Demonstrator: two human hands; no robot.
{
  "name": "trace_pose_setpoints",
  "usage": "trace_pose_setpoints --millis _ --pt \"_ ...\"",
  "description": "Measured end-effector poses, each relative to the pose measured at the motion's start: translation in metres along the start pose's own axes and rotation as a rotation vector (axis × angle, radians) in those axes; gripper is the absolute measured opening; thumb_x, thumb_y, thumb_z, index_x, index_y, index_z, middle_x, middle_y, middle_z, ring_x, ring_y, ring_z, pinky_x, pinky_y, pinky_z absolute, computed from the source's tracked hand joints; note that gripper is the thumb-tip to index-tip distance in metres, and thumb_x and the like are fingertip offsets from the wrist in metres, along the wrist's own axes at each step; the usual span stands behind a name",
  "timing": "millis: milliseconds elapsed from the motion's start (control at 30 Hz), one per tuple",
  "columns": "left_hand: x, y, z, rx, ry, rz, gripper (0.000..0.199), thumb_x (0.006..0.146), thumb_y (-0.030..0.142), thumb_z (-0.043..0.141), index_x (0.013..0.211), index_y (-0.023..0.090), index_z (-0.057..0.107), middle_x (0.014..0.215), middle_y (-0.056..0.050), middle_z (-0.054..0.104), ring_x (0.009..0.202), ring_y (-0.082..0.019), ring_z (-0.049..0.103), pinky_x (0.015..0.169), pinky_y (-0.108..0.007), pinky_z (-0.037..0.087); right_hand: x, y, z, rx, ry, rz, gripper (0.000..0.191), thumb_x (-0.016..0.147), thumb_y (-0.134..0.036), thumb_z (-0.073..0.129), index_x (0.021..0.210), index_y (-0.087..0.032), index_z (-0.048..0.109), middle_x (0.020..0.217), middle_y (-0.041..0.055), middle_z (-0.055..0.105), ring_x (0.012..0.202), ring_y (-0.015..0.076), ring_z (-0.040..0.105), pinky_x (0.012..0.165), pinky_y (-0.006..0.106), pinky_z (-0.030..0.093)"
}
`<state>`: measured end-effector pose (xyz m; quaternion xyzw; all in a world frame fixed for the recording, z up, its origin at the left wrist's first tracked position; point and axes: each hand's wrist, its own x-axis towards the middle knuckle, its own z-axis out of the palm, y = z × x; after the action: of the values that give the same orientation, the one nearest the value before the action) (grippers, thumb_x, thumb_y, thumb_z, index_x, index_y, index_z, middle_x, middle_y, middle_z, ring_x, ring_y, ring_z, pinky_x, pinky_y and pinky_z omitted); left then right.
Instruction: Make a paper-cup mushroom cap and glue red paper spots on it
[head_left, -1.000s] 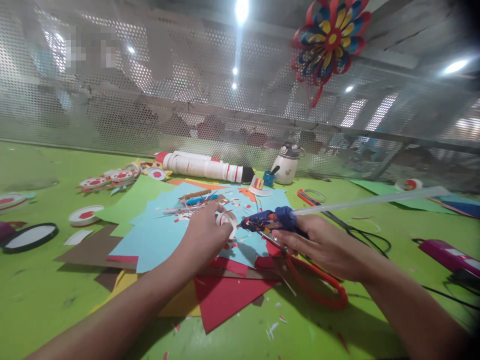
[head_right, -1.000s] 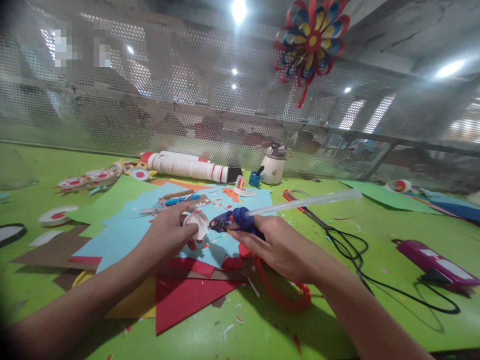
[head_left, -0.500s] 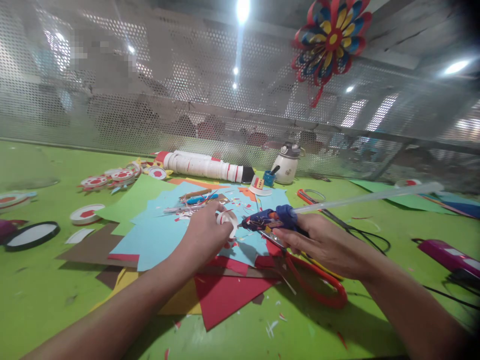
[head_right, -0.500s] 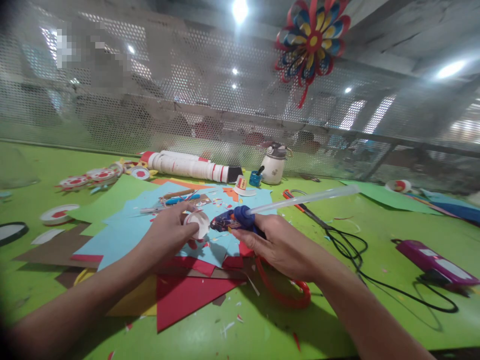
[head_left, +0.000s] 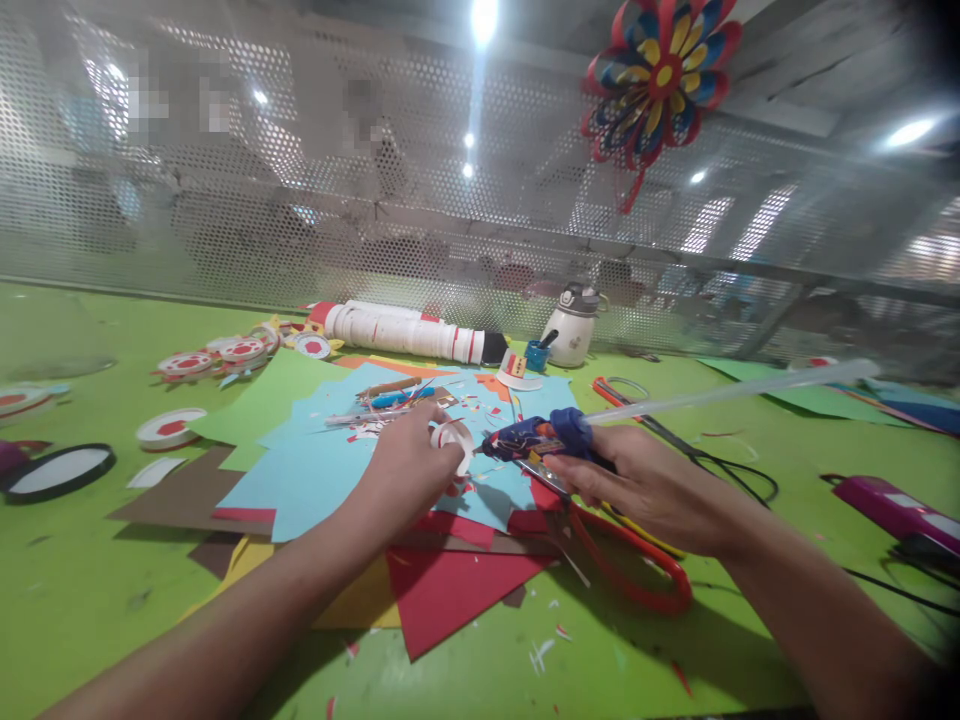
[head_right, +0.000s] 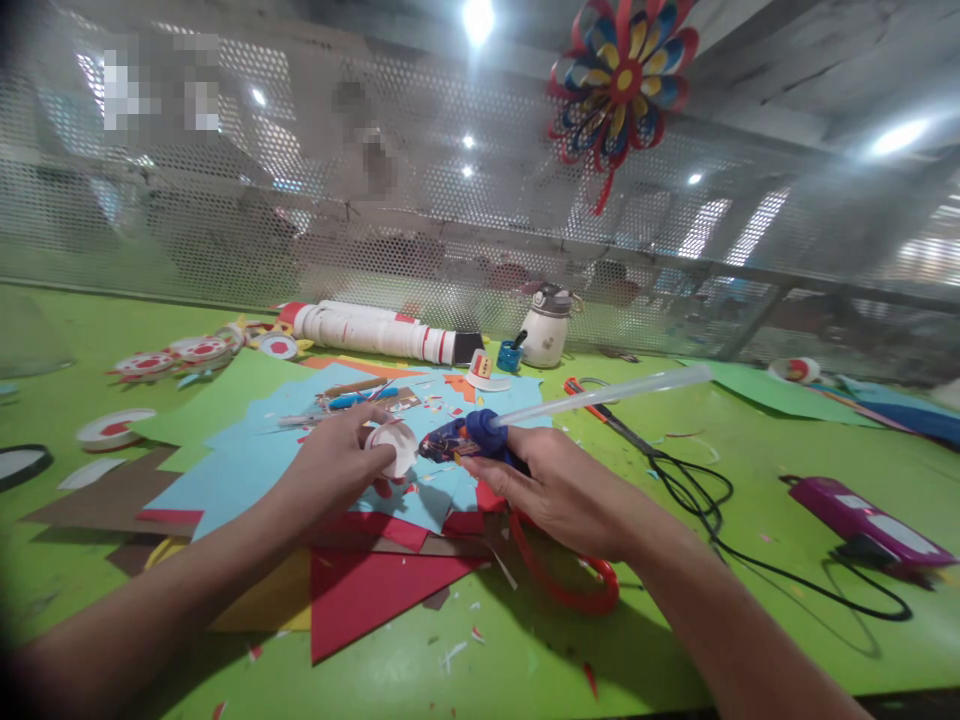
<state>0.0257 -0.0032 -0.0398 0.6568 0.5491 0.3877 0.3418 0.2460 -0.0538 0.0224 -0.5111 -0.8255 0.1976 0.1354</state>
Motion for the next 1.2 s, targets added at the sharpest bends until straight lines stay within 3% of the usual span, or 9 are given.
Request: trace_pose_setpoints --millis 233,567,667,833,1000,1100,1200 --pt "-0.001 0.009 -0.002 0.007 -0.046 -0.034 0.026 0.063 0.011 0.048 0.088 0.018 0.055 0.059 -0.001 0.066 0.045 -0.019 0.063 0.047 -0.027 0.044 -0.001 -0.001 -0.001 0.01 0.015 -0.009 0.041 0.094 -0.051 0.036 0.085 -0.017 0.056 0.077 0.0019 0.057 0.066 0.0125 0.045 0.059 0.024 0.038" --pt "-0.002 0.011 -0.003 -0.049 0.003 -0.069 0.03 0.061 0.011 0.05 0.09 0.017 0.054 0.058 -0.001 0.066 0.043 -0.022 0.065 0.044 -0.028 0.046 -0.001 0.0 0.0 0.058 0.041 -0.03 0.039 0.093 -0.051 0.039 0.082 -0.017 0.056 0.066 -0.0011 0.052 0.059 0.0111 0.045 0.054 0.023 0.038" --pt "-0.001 0.012 -0.005 -0.055 0.016 -0.07 0.031 0.06 0.01 0.05 0.09 0.017 0.055 0.059 -0.001 0.066 0.044 -0.022 0.065 0.046 -0.028 0.047 -0.001 0.002 -0.001 0.042 0.062 -0.028 0.039 0.093 -0.051 0.039 0.081 -0.017 0.056 0.069 -0.0003 0.054 0.059 0.0111 0.046 0.055 0.023 0.039" --pt "-0.001 0.012 -0.004 -0.092 0.039 -0.077 0.03 0.061 0.01 0.051 0.09 0.016 0.055 0.062 -0.003 0.067 0.043 -0.023 0.065 0.044 -0.03 0.047 -0.002 0.007 -0.003 0.015 0.084 -0.009 0.041 0.091 -0.052 0.04 0.093 -0.017 0.061 0.076 0.0021 0.06 0.063 0.013 0.051 0.058 0.025 0.042" --pt "0.0 0.007 -0.001 -0.201 0.015 -0.089 0.032 0.06 0.01 0.051 0.092 0.015 0.054 0.062 -0.005 0.067 0.047 -0.025 0.066 0.045 -0.032 0.051 0.011 0.03 -0.016 -0.114 0.338 0.236 0.049 0.086 -0.058 0.043 0.086 -0.015 0.066 0.072 0.0062 0.067 0.065 0.0183 0.058 0.057 0.028 0.042" --pt "0.002 0.005 0.001 -0.319 -0.028 -0.114 0.041 0.059 0.008 0.05 0.1 0.013 0.053 0.062 -0.006 0.067 0.053 -0.028 0.068 0.046 -0.035 0.053 0.024 0.062 -0.029 -0.28 0.466 0.505 0.043 0.085 -0.055 0.048 0.087 -0.017 0.067 0.077 0.0048 0.07 0.07 0.0187 0.063 0.058 0.026 0.043" --pt "0.003 0.004 0.002 -0.375 -0.071 -0.133 0.05 0.059 0.008 0.05 0.11 0.01 0.051 0.058 -0.006 0.066 0.053 -0.028 0.068 0.049 -0.036 0.054 0.032 0.102 -0.038 -0.377 0.508 0.645 0.034 0.084 -0.045 0.056 0.091 -0.013 0.067 0.088 0.0093 0.069 0.082 0.0234 0.064 0.066 0.029 0.046"
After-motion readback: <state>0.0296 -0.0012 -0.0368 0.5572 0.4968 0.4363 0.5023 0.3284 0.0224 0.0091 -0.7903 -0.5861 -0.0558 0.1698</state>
